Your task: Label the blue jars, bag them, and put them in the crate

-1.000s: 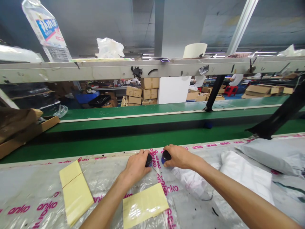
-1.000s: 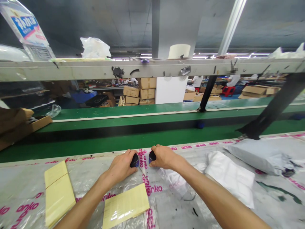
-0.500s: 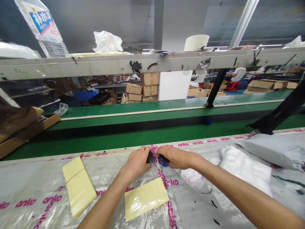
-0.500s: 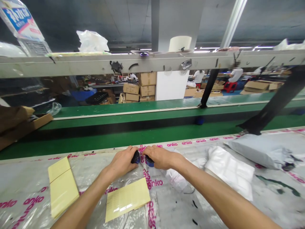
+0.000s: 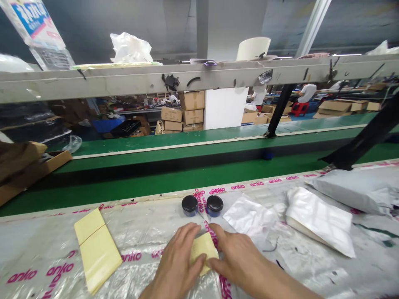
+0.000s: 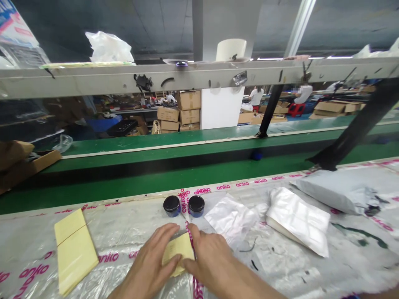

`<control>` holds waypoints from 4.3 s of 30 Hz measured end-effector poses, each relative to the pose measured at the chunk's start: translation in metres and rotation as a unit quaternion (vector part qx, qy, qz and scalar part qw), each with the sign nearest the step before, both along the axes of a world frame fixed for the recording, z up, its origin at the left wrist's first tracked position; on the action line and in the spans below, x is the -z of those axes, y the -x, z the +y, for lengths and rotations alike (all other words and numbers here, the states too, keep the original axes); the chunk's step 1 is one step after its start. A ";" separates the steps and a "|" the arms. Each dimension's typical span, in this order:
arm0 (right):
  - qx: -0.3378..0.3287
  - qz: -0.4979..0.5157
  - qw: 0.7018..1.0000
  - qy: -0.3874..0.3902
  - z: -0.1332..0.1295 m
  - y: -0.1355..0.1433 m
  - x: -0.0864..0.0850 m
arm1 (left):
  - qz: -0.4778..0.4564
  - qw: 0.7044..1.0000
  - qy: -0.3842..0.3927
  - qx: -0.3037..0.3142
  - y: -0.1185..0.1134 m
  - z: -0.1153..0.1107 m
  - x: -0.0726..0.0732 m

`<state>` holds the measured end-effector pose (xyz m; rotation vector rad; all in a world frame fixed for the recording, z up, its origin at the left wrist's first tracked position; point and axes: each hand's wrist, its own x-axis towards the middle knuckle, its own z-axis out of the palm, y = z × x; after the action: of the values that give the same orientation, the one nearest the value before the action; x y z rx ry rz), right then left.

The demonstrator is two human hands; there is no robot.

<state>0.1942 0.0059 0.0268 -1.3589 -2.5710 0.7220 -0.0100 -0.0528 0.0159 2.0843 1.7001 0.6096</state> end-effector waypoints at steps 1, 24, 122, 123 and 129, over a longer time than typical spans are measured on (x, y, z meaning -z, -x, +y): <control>0.004 0.017 1.000 0.012 -0.002 0.002 0.008 | -0.011 1.000 0.021 0.000 -0.001 -0.001 0.005; 0.071 0.403 0.894 0.183 0.009 -0.006 -0.006 | -0.402 0.884 0.205 -0.123 -0.021 0.016 -0.009; 0.204 0.479 0.836 0.172 0.068 -0.037 -0.018 | -0.229 0.973 -0.021 0.008 -0.058 0.111 -0.003; 0.203 0.479 0.836 0.175 0.069 -0.037 -0.020 | -0.229 0.973 -0.020 0.009 -0.058 0.111 -0.004; 0.187 0.487 0.833 0.186 0.070 -0.033 -0.028 | -0.194 0.980 -0.033 0.002 -0.057 0.110 -0.008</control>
<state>0.2274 0.0757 0.0550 -1.0768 -1.3618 1.4070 0.0468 0.0575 0.0235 1.8567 1.4691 1.0081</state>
